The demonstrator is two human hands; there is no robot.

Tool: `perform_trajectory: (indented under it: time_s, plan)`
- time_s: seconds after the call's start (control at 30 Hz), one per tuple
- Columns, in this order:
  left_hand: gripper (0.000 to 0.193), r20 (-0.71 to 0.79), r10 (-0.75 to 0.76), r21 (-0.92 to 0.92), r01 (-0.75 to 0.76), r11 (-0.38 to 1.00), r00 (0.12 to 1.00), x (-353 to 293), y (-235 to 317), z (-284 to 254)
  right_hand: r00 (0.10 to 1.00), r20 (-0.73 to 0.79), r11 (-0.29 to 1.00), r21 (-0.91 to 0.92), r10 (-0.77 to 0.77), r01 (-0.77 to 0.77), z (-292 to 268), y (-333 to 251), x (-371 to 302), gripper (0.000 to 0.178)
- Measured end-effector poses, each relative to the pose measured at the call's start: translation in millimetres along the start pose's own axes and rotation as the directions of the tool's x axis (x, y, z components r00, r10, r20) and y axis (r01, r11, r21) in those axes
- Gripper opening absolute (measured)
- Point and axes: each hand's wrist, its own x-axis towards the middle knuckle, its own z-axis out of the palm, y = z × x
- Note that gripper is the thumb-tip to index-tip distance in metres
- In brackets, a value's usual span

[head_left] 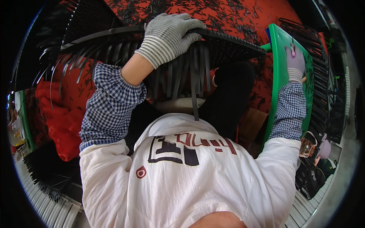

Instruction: The person handles woven furniture frames, then weaves plastic wicker strips onto a metal frame by hand, securing the strips with a pneumatic staple gun and trimming them with pliers.

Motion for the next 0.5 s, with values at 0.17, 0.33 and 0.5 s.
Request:
perform_trajectory:
  time_s: [0.17, 0.33, 0.5]
  plan:
    - [0.032, -0.004, -0.015, -0.039, 0.015, 0.999, 1.0, 0.2, -5.5, 2.5, 0.981, 0.069, 0.914, -0.381, 0.179, -0.14, 81.6, 120.7, -19.9, 0.068]
    - [0.034, -0.01, -0.019, -0.051, 0.018, 0.999, 1.0, 0.6, -5.8, 3.9, 0.993, 0.042, 0.987, -0.122, 0.108, -0.102, 43.6, 79.0, -22.4, 0.057]
    - [0.04, 0.164, -0.154, -0.041, 0.163, 0.986, 0.974, -0.4, 0.4, -9.4, 0.585, -0.506, 0.478, 0.339, -0.634, 0.811, -42.2, -141.7, -86.6, 0.035]
